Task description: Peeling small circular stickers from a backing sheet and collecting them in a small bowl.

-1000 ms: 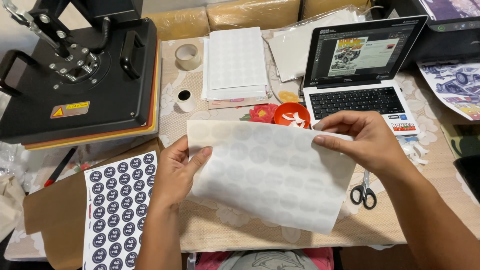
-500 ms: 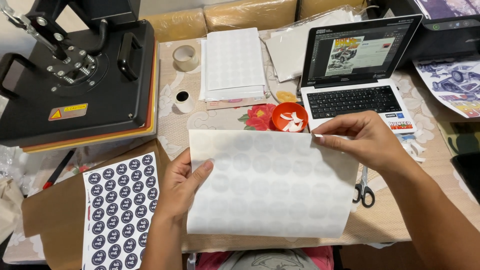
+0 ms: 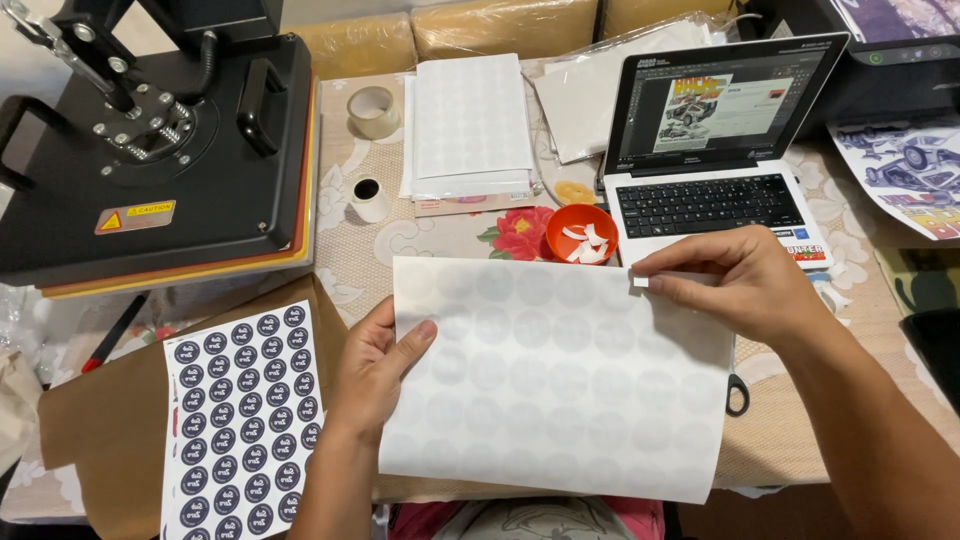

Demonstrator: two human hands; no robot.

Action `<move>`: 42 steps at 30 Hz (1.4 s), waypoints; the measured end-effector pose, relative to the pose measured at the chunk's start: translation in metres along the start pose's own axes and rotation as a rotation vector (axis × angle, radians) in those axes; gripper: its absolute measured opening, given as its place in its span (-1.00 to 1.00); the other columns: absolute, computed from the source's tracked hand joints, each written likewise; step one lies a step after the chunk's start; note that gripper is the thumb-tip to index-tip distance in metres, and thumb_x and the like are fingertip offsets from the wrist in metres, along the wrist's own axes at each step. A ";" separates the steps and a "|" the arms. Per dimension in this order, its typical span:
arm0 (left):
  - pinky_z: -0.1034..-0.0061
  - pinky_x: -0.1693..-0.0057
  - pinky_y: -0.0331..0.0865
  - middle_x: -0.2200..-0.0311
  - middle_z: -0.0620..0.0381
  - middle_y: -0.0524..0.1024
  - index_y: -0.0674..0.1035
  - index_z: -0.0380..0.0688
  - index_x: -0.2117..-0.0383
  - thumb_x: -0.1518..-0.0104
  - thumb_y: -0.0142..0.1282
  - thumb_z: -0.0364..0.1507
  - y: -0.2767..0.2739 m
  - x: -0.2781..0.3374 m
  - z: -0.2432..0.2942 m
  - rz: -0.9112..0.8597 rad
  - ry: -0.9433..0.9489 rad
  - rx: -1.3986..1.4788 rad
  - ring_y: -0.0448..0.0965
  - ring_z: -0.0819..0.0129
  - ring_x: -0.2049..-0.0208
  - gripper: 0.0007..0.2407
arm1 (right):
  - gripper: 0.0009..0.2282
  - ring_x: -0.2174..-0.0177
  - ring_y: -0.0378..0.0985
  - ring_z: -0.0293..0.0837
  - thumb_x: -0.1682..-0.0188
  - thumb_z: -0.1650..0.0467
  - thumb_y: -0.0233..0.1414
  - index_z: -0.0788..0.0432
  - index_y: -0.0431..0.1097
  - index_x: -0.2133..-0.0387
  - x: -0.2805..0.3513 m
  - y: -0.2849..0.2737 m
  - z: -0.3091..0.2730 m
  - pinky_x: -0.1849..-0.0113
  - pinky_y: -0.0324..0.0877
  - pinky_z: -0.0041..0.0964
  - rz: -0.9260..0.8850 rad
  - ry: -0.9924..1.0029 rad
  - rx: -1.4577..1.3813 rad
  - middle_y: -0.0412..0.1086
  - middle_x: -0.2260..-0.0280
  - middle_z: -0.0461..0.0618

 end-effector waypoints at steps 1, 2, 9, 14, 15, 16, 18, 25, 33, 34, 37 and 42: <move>0.35 -0.10 0.67 -0.01 -0.04 0.80 0.68 -0.24 -0.21 -0.26 0.30 -0.42 0.001 0.000 0.000 0.000 0.000 0.001 0.79 0.23 0.01 -0.62 | -0.82 0.22 0.75 -0.25 0.04 0.54 0.36 0.26 0.80 0.17 0.000 0.000 -0.001 0.16 0.62 -0.43 0.000 0.001 0.000 0.81 0.23 0.09; 0.35 -0.10 0.67 -0.01 -0.03 0.80 0.68 -0.24 -0.21 -0.26 0.30 -0.41 0.001 0.000 0.000 -0.001 0.001 -0.003 0.78 0.24 0.01 -0.62 | -0.82 0.22 0.76 -0.24 0.04 0.55 0.36 0.26 0.80 0.17 0.001 0.000 -0.002 0.16 0.63 -0.43 -0.006 0.001 0.000 0.82 0.23 0.09; 0.39 -0.09 0.66 0.04 0.02 0.79 0.69 -0.23 -0.19 -0.29 0.29 -0.42 0.000 -0.003 -0.008 -0.025 0.034 -0.017 0.76 0.29 0.03 -0.65 | -0.81 0.26 0.80 -0.25 0.04 0.56 0.32 0.20 0.82 0.19 0.000 0.000 -0.008 0.24 0.62 -0.41 -0.049 -0.068 0.052 0.84 0.25 0.05; 0.34 -0.11 0.67 -0.02 0.01 0.80 0.70 -0.22 -0.20 -0.27 0.28 -0.40 0.010 0.006 0.004 0.004 0.009 -0.046 0.78 0.25 -0.01 -0.63 | -0.85 0.31 0.79 -0.27 0.01 0.49 0.33 0.23 0.82 0.22 -0.003 0.000 -0.020 0.30 0.59 -0.42 -0.096 -0.106 0.087 0.85 0.28 0.05; 0.32 -0.12 0.68 -0.01 0.01 0.81 0.71 -0.21 -0.18 -0.27 0.28 -0.41 0.011 0.009 0.007 0.028 -0.010 -0.056 0.79 0.25 -0.02 -0.64 | -0.86 0.35 0.80 -0.24 0.03 0.46 0.36 0.27 0.83 0.26 -0.003 0.001 -0.023 0.32 0.62 -0.41 -0.092 -0.084 0.070 0.85 0.33 0.08; 0.32 -0.12 0.68 -0.01 0.01 0.81 0.71 -0.21 -0.18 -0.27 0.28 -0.41 0.010 0.010 0.005 0.027 -0.011 -0.057 0.79 0.25 -0.02 -0.64 | -0.86 0.35 0.80 -0.24 0.03 0.46 0.36 0.27 0.83 0.26 -0.004 0.001 -0.025 0.32 0.62 -0.41 -0.090 -0.083 0.068 0.85 0.33 0.08; 0.44 -0.11 0.63 0.00 0.11 0.81 0.72 -0.21 -0.17 -0.31 0.26 -0.39 0.012 0.011 0.015 -0.010 0.133 -0.191 0.76 0.37 -0.01 -0.67 | -0.87 0.47 0.68 -0.28 0.04 0.43 0.40 0.24 0.86 0.31 -0.006 0.002 -0.017 0.43 0.49 -0.40 -0.113 0.029 0.126 0.83 0.46 0.02; 0.54 0.00 0.60 0.08 0.15 0.81 0.74 -0.24 -0.12 -0.33 0.25 -0.38 0.013 0.021 0.025 -0.021 0.215 -0.277 0.73 0.45 0.11 -0.70 | -0.77 0.34 0.83 -0.19 0.12 0.52 0.44 0.24 0.82 0.17 -0.012 0.000 -0.014 0.29 0.69 -0.34 -0.166 0.113 0.119 0.87 0.34 0.09; 0.56 -0.02 0.57 0.11 0.21 0.79 0.72 -0.23 -0.15 -0.37 0.25 -0.37 0.017 0.027 0.037 -0.060 0.404 -0.422 0.71 0.48 0.10 -0.69 | -0.59 0.40 0.76 -0.24 0.27 0.45 0.58 0.06 0.79 0.08 -0.011 0.011 -0.032 0.22 0.72 -0.39 -0.221 0.073 0.278 0.75 0.44 -0.06; 0.56 -0.02 0.57 0.11 0.21 0.79 0.72 -0.23 -0.15 -0.37 0.25 -0.37 0.016 0.029 0.036 -0.062 0.405 -0.423 0.71 0.48 0.10 -0.69 | -0.59 0.40 0.76 -0.24 0.27 0.45 0.58 0.06 0.79 0.08 -0.010 0.013 -0.034 0.22 0.72 -0.39 -0.219 0.073 0.277 0.75 0.44 -0.06; 0.59 0.20 0.47 0.32 0.31 0.71 0.73 -0.21 -0.11 -0.36 0.25 -0.35 0.020 0.032 0.043 -0.081 0.482 -0.518 0.59 0.56 0.34 -0.71 | -0.56 0.45 0.76 -0.26 0.33 0.41 0.62 0.05 0.79 0.10 -0.011 0.014 -0.037 0.26 0.67 -0.38 -0.211 0.117 0.341 0.80 0.47 -0.08; 0.59 0.37 0.30 0.49 0.36 0.56 0.74 -0.20 -0.06 -0.37 0.23 -0.39 0.019 0.032 0.046 -0.100 0.527 -0.535 0.37 0.60 0.51 -0.77 | -0.57 0.36 0.93 -0.33 0.23 0.40 0.55 -0.05 0.76 0.01 -0.014 0.013 -0.043 0.19 0.72 -0.39 -0.216 0.081 0.359 0.94 0.40 -0.11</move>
Point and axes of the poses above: each hand's wrist, its own x-axis away from the middle knuckle, its own y-axis out of the palm, z = x × y, the point moved 10 cm from there along -x, towards the middle knuckle
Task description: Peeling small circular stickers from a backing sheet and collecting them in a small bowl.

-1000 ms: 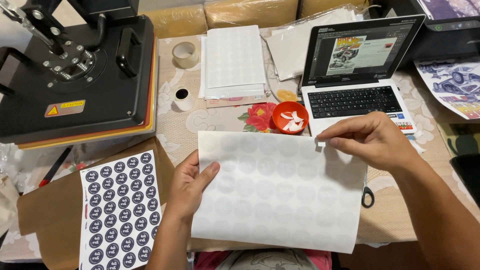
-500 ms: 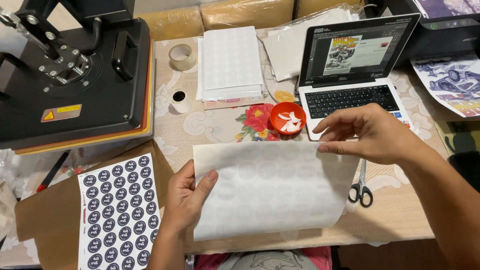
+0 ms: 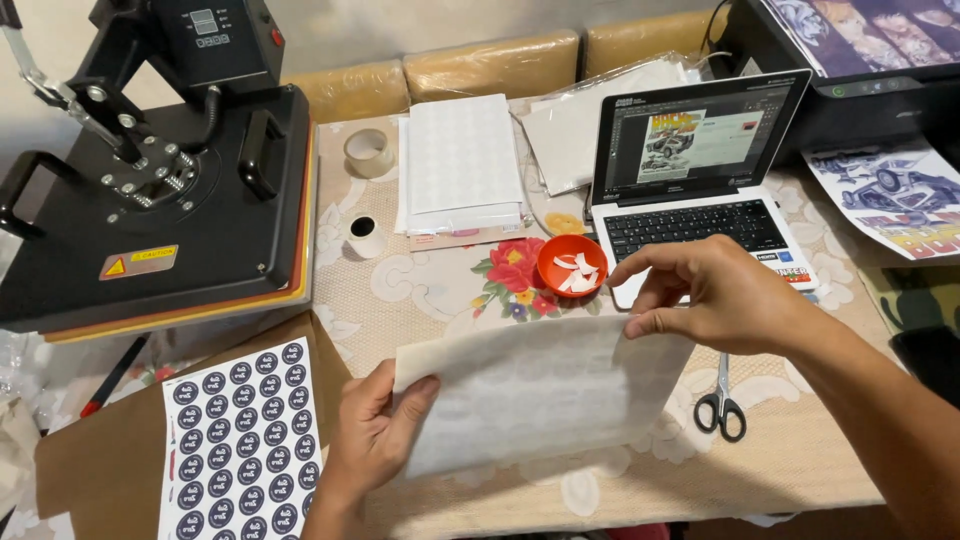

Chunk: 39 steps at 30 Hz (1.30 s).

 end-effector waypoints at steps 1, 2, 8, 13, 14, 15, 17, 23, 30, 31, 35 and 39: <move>0.59 0.37 0.30 0.49 0.36 0.56 0.74 -0.20 -0.06 -0.37 0.23 -0.39 -0.003 -0.001 0.000 0.002 -0.002 -0.002 0.37 0.60 0.51 -0.77 | -0.57 0.36 0.93 -0.33 0.23 0.40 0.55 -0.05 0.76 0.01 0.001 -0.001 -0.001 0.19 0.72 -0.39 -0.003 -0.002 0.000 0.94 0.40 -0.11; 0.61 0.36 0.33 0.46 0.37 0.62 0.75 -0.17 0.00 -0.38 0.23 -0.37 -0.006 -0.002 0.002 0.008 0.009 -0.047 0.43 0.61 0.50 -0.79 | -0.59 0.33 0.95 -0.32 0.18 0.42 0.51 -0.05 0.73 0.00 0.002 -0.004 -0.006 0.15 0.75 -0.38 0.007 -0.044 0.009 0.93 0.38 -0.11; 0.63 0.14 0.71 0.14 0.20 0.84 0.74 -0.12 0.04 -0.40 0.20 -0.45 -0.015 -0.008 0.032 0.021 0.175 -0.118 0.87 0.43 0.18 -0.86 | -0.64 0.26 1.00 -0.31 0.10 0.48 0.37 -0.02 0.61 0.01 0.024 -0.009 -0.032 0.21 0.81 -0.36 0.120 -0.350 0.062 0.90 0.32 -0.17; 0.56 0.25 0.68 -0.02 -0.07 0.80 0.66 -0.08 -0.09 -0.44 0.17 -0.45 -0.015 0.015 0.082 0.078 0.596 -0.277 0.95 0.14 0.02 -0.83 | -0.84 0.29 0.82 -0.27 -0.06 0.41 0.36 0.07 0.63 0.12 0.073 -0.011 -0.074 0.19 0.64 -0.36 0.516 -0.804 0.313 0.73 0.23 -0.21; 0.34 0.05 0.79 -0.03 -0.13 0.76 0.66 -0.18 -0.04 -0.49 0.04 -0.42 -0.006 0.022 0.105 0.058 0.691 -0.355 0.92 0.03 -0.02 -0.81 | -0.89 0.31 0.80 -0.14 -0.10 0.48 0.31 0.20 0.62 0.15 0.086 -0.009 -0.087 0.18 0.66 -0.26 0.602 -0.942 0.382 0.70 0.26 -0.04; 0.11 -0.14 0.90 -0.05 -0.20 0.73 0.67 -0.28 0.01 -0.54 -0.10 -0.39 0.003 0.030 0.126 0.035 0.787 -0.432 0.88 -0.08 -0.07 -0.73 | -0.93 0.33 0.77 -0.01 -0.13 0.56 0.27 0.34 0.60 0.17 0.102 -0.005 -0.097 0.17 0.69 -0.16 0.688 -1.078 0.453 0.68 0.30 0.12; 0.13 -0.18 0.87 -0.05 -0.09 0.74 0.68 -0.17 0.01 -0.51 -0.03 -0.40 0.015 0.042 0.139 -0.011 0.832 -0.514 0.86 -0.01 -0.09 -0.79 | -0.93 0.30 0.78 0.03 -0.14 0.58 0.27 0.38 0.58 0.17 0.105 -0.003 -0.093 0.17 0.71 -0.14 0.752 -1.143 0.466 0.68 0.28 0.16; 0.47 -0.22 0.72 -0.05 0.37 0.75 0.69 0.15 -0.03 -0.49 0.18 -0.26 0.041 0.068 0.141 -0.077 0.977 -0.836 0.80 0.42 -0.10 -0.87 | -0.86 0.29 0.79 0.07 -0.16 0.60 0.28 0.36 0.47 0.11 0.113 -0.001 -0.071 0.20 0.72 -0.10 0.910 -1.275 0.454 0.69 0.26 0.15; 0.64 -0.34 0.58 -0.26 0.40 0.64 0.57 0.14 -0.29 -0.65 0.11 -0.16 0.049 0.098 0.114 -0.176 1.242 -1.047 0.69 0.54 -0.25 -0.76 | -0.96 0.27 0.77 0.10 -0.18 0.55 0.24 0.34 0.59 0.17 0.111 0.003 -0.066 0.19 0.66 -0.10 0.974 -1.286 0.530 0.67 0.27 0.18; 0.64 -0.34 0.58 -0.26 0.40 0.64 0.57 0.14 -0.29 -0.65 0.11 -0.16 0.049 0.094 0.113 -0.176 1.242 -1.047 0.69 0.54 -0.25 -0.76 | -0.96 0.27 0.77 0.10 -0.18 0.55 0.24 0.34 0.59 0.17 0.112 0.004 -0.065 0.19 0.66 -0.10 0.974 -1.286 0.530 0.67 0.27 0.18; 0.64 -0.37 0.58 -0.24 0.38 0.65 0.57 0.12 -0.28 -0.64 0.15 -0.20 0.055 0.097 0.118 -0.186 1.296 -1.033 0.70 0.55 -0.24 -0.77 | -0.95 0.29 0.60 0.00 -0.16 0.52 0.28 0.19 0.71 0.26 0.111 0.009 -0.056 0.20 0.53 -0.11 1.028 -1.264 0.590 0.57 0.25 0.06; 0.67 -0.36 0.58 -0.21 0.40 0.66 0.57 0.12 -0.25 -0.63 0.14 -0.21 0.058 0.097 0.117 -0.137 1.294 -1.034 0.70 0.57 -0.24 -0.79 | -0.97 0.21 0.56 -0.01 -0.18 0.46 0.32 0.08 0.73 0.20 0.108 0.013 -0.043 0.15 0.50 -0.11 1.059 -1.266 0.616 0.53 0.16 0.01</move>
Point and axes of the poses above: each hand's wrist, its own x-axis away from the middle knuckle, its own y-axis out of the palm, z = x × y, the point moved 10 cm from there along -x, towards the middle knuckle
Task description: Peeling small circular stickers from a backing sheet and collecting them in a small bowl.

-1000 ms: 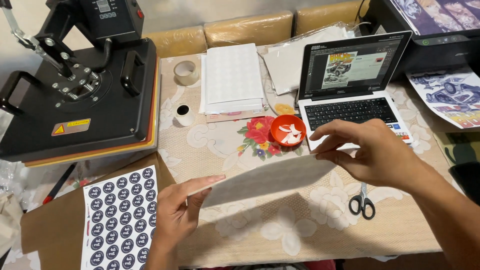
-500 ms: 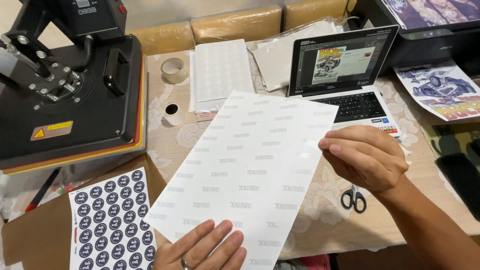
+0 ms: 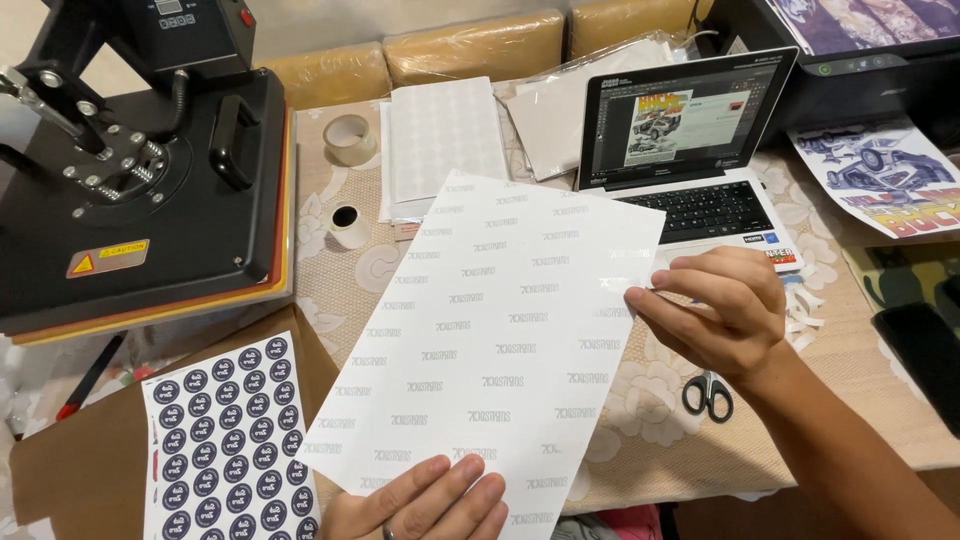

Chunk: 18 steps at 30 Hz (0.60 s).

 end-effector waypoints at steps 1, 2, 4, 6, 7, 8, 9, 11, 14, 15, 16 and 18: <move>0.67 -0.36 0.58 -0.21 0.40 0.66 0.57 0.12 -0.25 -0.63 0.14 -0.21 -0.002 -0.002 0.001 -0.001 0.000 0.000 0.70 0.57 -0.24 -0.79 | -0.97 0.21 0.56 -0.01 -0.18 0.46 0.32 0.08 0.73 0.20 0.001 0.000 -0.001 0.15 0.50 -0.11 0.001 0.000 -0.001 0.53 0.16 0.01; 0.66 -0.37 0.58 -0.22 0.39 0.66 0.59 0.13 -0.24 -0.62 0.19 -0.22 0.000 -0.003 0.001 -0.028 -0.006 0.032 0.70 0.56 -0.24 -0.79 | -0.96 0.20 0.56 -0.01 -0.19 0.46 0.31 0.07 0.73 0.19 0.001 0.002 -0.001 0.14 0.48 -0.10 -0.012 0.000 0.012 0.55 0.14 0.00; 0.65 -0.38 0.58 -0.23 0.38 0.66 0.61 0.14 -0.23 -0.60 0.23 -0.22 0.001 -0.007 -0.001 -0.056 -0.011 0.066 0.71 0.54 -0.25 -0.79 | -0.95 0.19 0.56 -0.02 -0.20 0.45 0.30 0.06 0.74 0.19 0.001 0.004 -0.001 0.12 0.47 -0.09 -0.025 0.001 0.027 0.56 0.13 -0.01; 0.65 -0.39 0.58 -0.24 0.34 0.67 0.63 0.13 -0.23 -0.61 0.23 -0.23 0.001 -0.010 0.001 -0.071 0.046 0.079 0.72 0.53 -0.25 -0.81 | -0.95 0.20 0.57 -0.01 -0.18 0.47 0.33 0.06 0.73 0.17 0.000 0.005 -0.005 0.15 0.48 -0.08 -0.014 -0.062 0.057 0.58 0.15 -0.01; 0.65 -0.39 0.58 -0.24 0.34 0.67 0.63 0.13 -0.23 -0.61 0.23 -0.23 0.000 -0.014 0.001 -0.072 0.046 0.081 0.72 0.53 -0.25 -0.81 | -0.95 0.20 0.57 -0.01 -0.18 0.47 0.33 0.06 0.73 0.17 -0.002 0.005 -0.005 0.15 0.48 -0.08 -0.014 -0.060 0.057 0.58 0.15 -0.01; 0.62 -0.39 0.59 -0.21 0.30 0.71 0.67 0.10 -0.18 -0.60 0.22 -0.28 -0.002 -0.019 -0.004 -0.069 -0.017 0.159 0.76 0.49 -0.23 -0.84 | -0.94 0.20 0.57 -0.02 -0.18 0.49 0.33 0.08 0.73 0.18 -0.004 0.004 -0.004 0.14 0.49 -0.09 -0.008 -0.052 0.050 0.61 0.16 -0.03; 0.58 -0.39 0.60 -0.17 0.27 0.75 0.71 0.06 -0.13 -0.59 0.21 -0.33 -0.004 -0.022 -0.010 -0.066 -0.080 0.237 0.79 0.45 -0.20 -0.86 | -0.94 0.19 0.57 -0.03 -0.17 0.51 0.34 0.09 0.74 0.20 -0.006 0.003 -0.004 0.13 0.50 -0.10 -0.002 -0.044 0.043 0.63 0.17 -0.04; 0.57 -0.35 0.62 -0.13 0.27 0.77 0.72 0.05 -0.09 -0.58 0.18 -0.33 -0.003 -0.024 -0.014 -0.022 -0.105 0.228 0.81 0.46 -0.16 -0.87 | -0.94 0.20 0.59 -0.02 -0.18 0.51 0.31 0.11 0.73 0.24 -0.012 0.001 -0.005 0.13 0.49 -0.12 0.012 -0.047 0.043 0.66 0.19 -0.05; 0.50 -0.26 0.71 -0.03 0.16 0.80 0.74 -0.02 -0.01 -0.55 0.10 -0.37 -0.005 -0.027 -0.026 0.067 -0.139 0.223 0.86 0.37 -0.08 -0.84 | -0.91 0.20 0.63 -0.02 -0.19 0.53 0.28 0.13 0.72 0.28 -0.018 -0.001 -0.004 0.14 0.46 -0.15 0.013 -0.048 0.058 0.70 0.20 -0.06; 0.44 -0.21 0.76 0.02 0.06 0.81 0.75 -0.10 0.03 -0.52 0.06 -0.41 -0.007 -0.028 -0.031 0.109 -0.151 0.228 0.89 0.28 -0.04 -0.82 | -0.91 0.20 0.65 -0.02 -0.20 0.54 0.28 0.14 0.73 0.27 -0.019 -0.001 -0.004 0.13 0.44 -0.17 0.000 -0.045 0.070 0.72 0.20 -0.06; 0.44 -0.21 0.76 0.02 0.06 0.81 0.75 -0.10 0.03 -0.52 0.06 -0.41 -0.004 -0.029 -0.031 0.104 -0.156 0.231 0.89 0.28 -0.04 -0.82 | -0.91 0.20 0.65 -0.02 -0.20 0.54 0.28 0.14 0.73 0.27 -0.018 0.000 -0.002 0.13 0.44 -0.17 -0.002 -0.041 0.063 0.72 0.20 -0.06; 0.31 -0.17 0.79 0.02 -0.09 0.79 0.71 -0.23 0.02 -0.45 0.17 -0.55 0.003 -0.028 -0.043 0.093 -0.264 0.162 0.89 0.18 -0.01 -0.89 | -0.89 0.22 0.68 -0.03 -0.21 0.54 0.27 0.14 0.73 0.29 -0.017 0.001 -0.001 0.11 0.39 -0.18 0.018 -0.057 0.070 0.74 0.23 -0.04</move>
Point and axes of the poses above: each hand's wrist, its own x-axis away from the middle knuckle, its own y-axis out of the palm, z = x × y, the point moved 10 cm from there along -x, towards the middle knuckle
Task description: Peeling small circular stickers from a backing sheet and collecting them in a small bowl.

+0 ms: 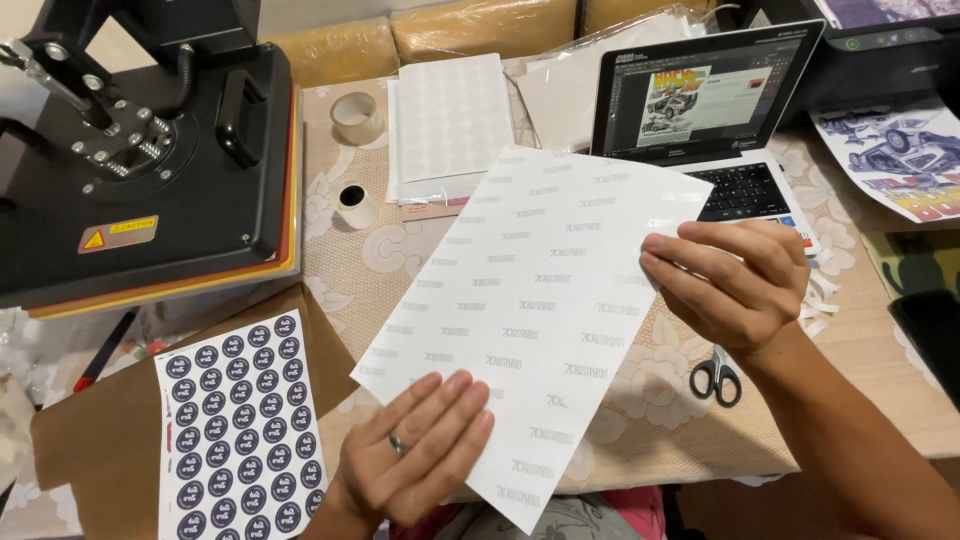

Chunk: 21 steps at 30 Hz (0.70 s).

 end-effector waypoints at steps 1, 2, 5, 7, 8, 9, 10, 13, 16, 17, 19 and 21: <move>0.31 -0.17 0.79 0.02 -0.09 0.79 0.71 -0.23 0.02 -0.45 0.17 -0.55 0.006 0.004 -0.002 -0.004 -0.004 -0.001 0.89 0.18 -0.01 -0.89 | -0.89 0.22 0.68 -0.03 -0.21 0.54 0.27 0.14 0.73 0.29 0.002 0.001 0.001 0.11 0.39 -0.18 0.001 0.002 -0.005 0.74 0.23 -0.04; 0.27 -0.19 0.79 0.00 -0.11 0.78 0.71 -0.25 0.00 -0.43 0.26 -0.57 0.012 0.009 -0.008 0.001 -0.042 -0.022 0.87 0.14 -0.03 -0.89 | -0.89 0.24 0.69 -0.03 -0.21 0.53 0.28 0.15 0.73 0.30 0.003 0.001 0.002 0.13 0.37 -0.18 0.013 -0.006 0.004 0.75 0.23 -0.03; 0.21 -0.20 0.78 -0.04 -0.14 0.77 0.71 -0.27 -0.02 -0.38 0.38 -0.60 0.029 0.026 -0.022 0.004 -0.121 -0.072 0.85 0.08 -0.07 -0.84 | -0.89 0.24 0.69 -0.02 -0.22 0.54 0.29 0.17 0.75 0.30 0.009 0.001 0.002 0.13 0.33 -0.17 0.028 -0.019 0.003 0.76 0.23 -0.01; 0.19 -0.20 0.78 -0.04 -0.15 0.77 0.72 -0.26 -0.03 -0.36 0.42 -0.61 0.036 0.032 -0.031 0.006 -0.156 -0.105 0.85 0.05 -0.07 -0.82 | -0.90 0.23 0.70 -0.01 -0.23 0.54 0.30 0.18 0.75 0.28 0.012 -0.002 0.000 0.11 0.31 -0.16 0.035 -0.026 -0.003 0.76 0.22 0.01; 0.18 -0.19 0.78 -0.02 -0.15 0.77 0.73 -0.28 -0.01 -0.38 0.36 -0.63 0.035 0.032 -0.039 0.030 -0.195 -0.129 0.85 0.04 -0.05 -0.86 | -0.90 0.21 0.70 -0.01 -0.24 0.53 0.30 0.16 0.75 0.26 0.012 -0.002 -0.001 0.11 0.30 -0.17 0.014 -0.029 0.017 0.77 0.21 -0.01; 0.17 -0.17 0.77 0.00 -0.15 0.78 0.74 -0.30 0.02 -0.40 0.29 -0.64 0.034 0.033 -0.047 0.055 -0.234 -0.154 0.86 0.03 -0.04 -0.88 | -0.91 0.20 0.70 -0.02 -0.25 0.53 0.30 0.14 0.75 0.23 0.012 -0.002 -0.002 0.10 0.29 -0.18 -0.007 -0.031 0.037 0.77 0.19 -0.02; 0.17 -0.17 0.77 0.00 -0.15 0.78 0.74 -0.30 0.02 -0.40 0.29 -0.64 0.033 0.033 -0.051 0.055 -0.234 -0.160 0.86 0.03 -0.04 -0.88 | -0.91 0.20 0.70 -0.02 -0.25 0.53 0.30 0.14 0.75 0.23 0.013 -0.004 -0.005 0.10 0.29 -0.18 -0.002 -0.034 0.035 0.77 0.19 -0.02; 0.14 -0.17 0.76 0.00 -0.14 0.77 0.74 -0.31 0.04 -0.42 0.24 -0.66 0.024 0.032 -0.063 0.076 -0.251 -0.212 0.85 0.02 -0.04 -0.89 | -0.92 0.18 0.68 -0.06 -0.25 0.51 0.27 0.11 0.73 0.18 0.013 -0.010 -0.017 0.10 0.29 -0.19 -0.009 -0.096 0.037 0.77 0.17 -0.06; 0.11 -0.16 0.78 0.01 -0.14 0.77 0.75 -0.29 0.04 -0.29 0.47 -0.71 0.012 0.033 -0.066 0.111 -0.231 -0.272 0.85 0.00 -0.02 -0.81 | -0.91 0.17 0.71 -0.05 -0.21 0.54 0.28 0.13 0.76 0.21 0.011 -0.013 -0.034 0.10 0.35 -0.21 -0.056 -0.157 0.013 0.76 0.16 0.00; 0.07 -0.17 0.76 0.02 -0.11 0.78 0.74 -0.25 0.04 -0.31 0.45 -0.68 0.010 0.036 -0.065 0.123 -0.208 -0.319 0.85 0.00 -0.02 -0.82 | -0.89 0.16 0.72 -0.06 -0.21 0.55 0.25 0.13 0.74 0.19 0.010 -0.011 -0.037 0.07 0.37 -0.20 -0.100 -0.151 0.012 0.75 0.14 0.00; 0.03 -0.19 0.73 0.02 -0.07 0.78 0.73 -0.20 0.04 -0.33 0.43 -0.65 0.015 0.052 -0.058 0.137 -0.185 -0.369 0.85 0.01 -0.01 -0.84 | -0.88 0.15 0.74 -0.07 -0.22 0.56 0.23 0.14 0.72 0.18 0.014 -0.008 -0.043 0.05 0.40 -0.19 -0.142 -0.150 0.012 0.74 0.12 0.01; -0.31 -0.42 0.52 -0.10 -0.22 0.71 0.59 -0.23 -0.11 -0.54 0.08 -0.56 0.013 0.089 -0.066 0.293 -0.417 -0.391 0.74 -0.22 -0.19 -0.87 | -0.91 0.26 0.77 -0.07 -0.17 0.55 0.26 0.15 0.72 0.24 0.022 -0.009 -0.052 0.17 0.44 -0.25 -0.076 -0.197 -0.009 0.74 0.21 0.04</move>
Point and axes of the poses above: each hand's wrist, its own x-axis away from the middle knuckle, its own y-axis out of the palm, z = x × y, the point moved 10 cm from there along -x, towards the middle knuckle
